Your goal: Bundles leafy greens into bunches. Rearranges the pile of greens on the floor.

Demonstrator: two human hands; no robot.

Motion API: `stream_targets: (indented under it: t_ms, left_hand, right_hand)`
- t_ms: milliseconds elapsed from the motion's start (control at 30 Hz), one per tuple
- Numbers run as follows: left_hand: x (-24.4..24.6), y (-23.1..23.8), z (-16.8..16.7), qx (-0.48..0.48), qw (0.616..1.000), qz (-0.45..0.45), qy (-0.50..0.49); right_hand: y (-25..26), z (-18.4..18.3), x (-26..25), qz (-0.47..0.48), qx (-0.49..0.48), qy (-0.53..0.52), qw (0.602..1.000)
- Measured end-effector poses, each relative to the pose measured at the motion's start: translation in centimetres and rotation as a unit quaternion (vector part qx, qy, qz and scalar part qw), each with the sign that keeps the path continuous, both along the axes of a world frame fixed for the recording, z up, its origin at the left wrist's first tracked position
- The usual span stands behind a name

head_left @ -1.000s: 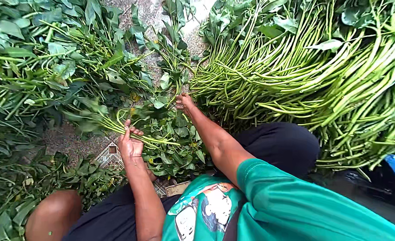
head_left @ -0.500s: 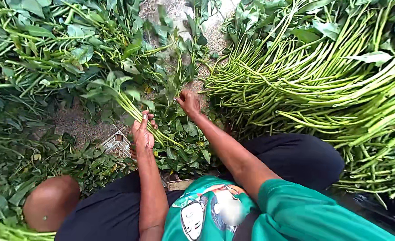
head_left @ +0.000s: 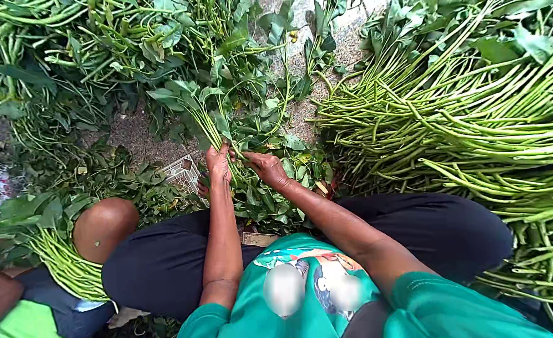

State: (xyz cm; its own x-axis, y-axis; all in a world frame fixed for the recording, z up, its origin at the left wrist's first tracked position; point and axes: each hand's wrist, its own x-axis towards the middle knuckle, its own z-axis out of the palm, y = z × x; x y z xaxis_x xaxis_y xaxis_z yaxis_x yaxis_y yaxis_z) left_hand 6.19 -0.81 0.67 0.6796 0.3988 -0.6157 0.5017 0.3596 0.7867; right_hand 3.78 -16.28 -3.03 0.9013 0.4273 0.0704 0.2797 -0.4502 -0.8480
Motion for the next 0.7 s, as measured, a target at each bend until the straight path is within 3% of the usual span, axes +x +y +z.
stream_targets:
  t_ms: [100,233,400,600,633,700]
  left_hand:
    - [0.1,0.1,0.0,0.000,1.000,0.002,0.004]
    - [0.0,-0.2,-0.3,0.016,0.999,-0.040,-0.026]
    - [-1.2,-0.2,-0.1,0.020,0.995,-0.099,-0.014]
    - [-2.2,0.4,0.4,-0.049,0.998,-0.038,-0.002]
    - [-2.2,0.5,0.3,-0.058,0.998,-0.030,-0.006]
    - [-1.5,0.0,0.3,-0.058,0.998,-0.031,-0.005]
  right_hand:
    - [-0.5,0.1,0.0,0.031,-0.044,0.030,0.998]
    - [-0.4,0.7,1.8,0.084,-0.103,0.273,0.953]
    - [1.2,2.0,3.9,0.005,0.159,0.508,0.846]
    - [1.2,2.3,3.9,-0.091,0.274,0.598,0.748]
    - [1.1,2.5,3.9,-0.095,0.276,0.603,0.742]
    - [1.1,3.1,3.9,-0.099,0.247,0.576,0.773]
